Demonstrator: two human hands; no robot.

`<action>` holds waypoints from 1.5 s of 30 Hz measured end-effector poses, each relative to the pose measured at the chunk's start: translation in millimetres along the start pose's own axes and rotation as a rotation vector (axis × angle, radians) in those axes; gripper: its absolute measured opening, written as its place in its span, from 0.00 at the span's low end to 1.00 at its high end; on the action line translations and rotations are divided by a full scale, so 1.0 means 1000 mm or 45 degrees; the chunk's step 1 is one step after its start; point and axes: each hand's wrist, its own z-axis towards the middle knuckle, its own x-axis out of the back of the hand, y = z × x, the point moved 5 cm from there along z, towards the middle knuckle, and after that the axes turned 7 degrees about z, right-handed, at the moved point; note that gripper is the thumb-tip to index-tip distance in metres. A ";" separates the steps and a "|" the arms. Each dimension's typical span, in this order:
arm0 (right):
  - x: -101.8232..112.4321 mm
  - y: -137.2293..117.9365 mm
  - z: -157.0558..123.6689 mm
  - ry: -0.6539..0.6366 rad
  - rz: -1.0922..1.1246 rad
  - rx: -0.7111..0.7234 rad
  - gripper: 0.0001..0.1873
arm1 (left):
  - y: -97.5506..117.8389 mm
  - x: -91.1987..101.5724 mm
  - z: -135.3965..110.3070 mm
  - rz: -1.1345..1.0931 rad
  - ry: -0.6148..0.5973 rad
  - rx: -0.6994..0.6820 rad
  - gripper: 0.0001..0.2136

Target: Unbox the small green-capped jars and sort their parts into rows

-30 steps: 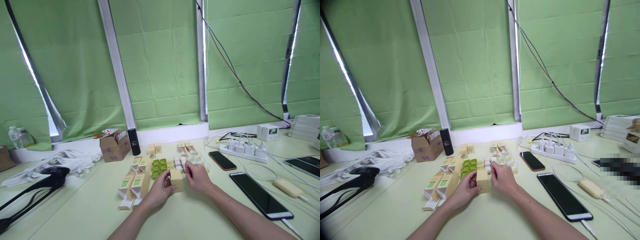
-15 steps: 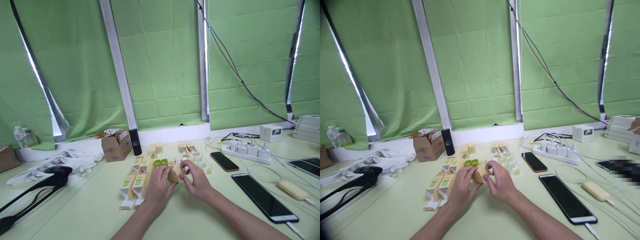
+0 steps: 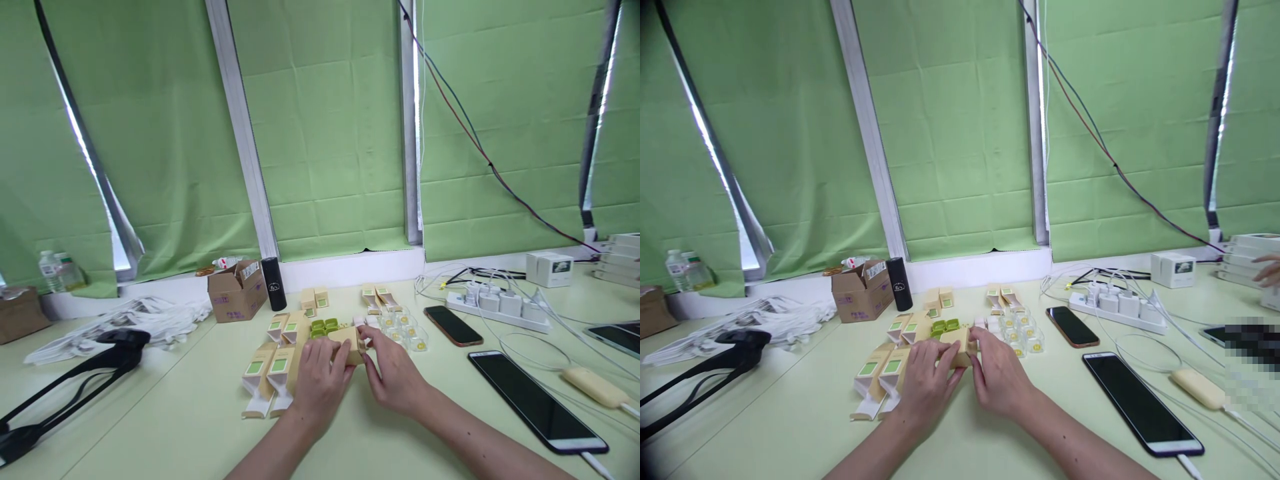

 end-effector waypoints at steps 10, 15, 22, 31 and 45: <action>-0.008 0.012 -0.003 0.052 -0.119 -0.027 0.18 | 0.000 -0.013 -0.004 -0.099 -0.150 0.125 0.18; -0.001 0.016 0.001 0.082 0.009 -0.140 0.14 | -0.006 -0.021 -0.009 -0.242 -0.201 0.181 0.23; 0.007 0.028 0.004 0.139 0.125 -0.258 0.11 | -0.007 -0.026 -0.013 -0.465 -0.256 0.238 0.23; 0.026 0.035 0.010 0.298 -0.105 0.011 0.20 | -0.003 -0.026 -0.009 -0.487 -0.400 0.305 0.24; 0.014 0.019 0.008 0.042 -0.067 0.190 0.28 | -0.006 -0.033 -0.015 -0.555 -0.402 0.362 0.36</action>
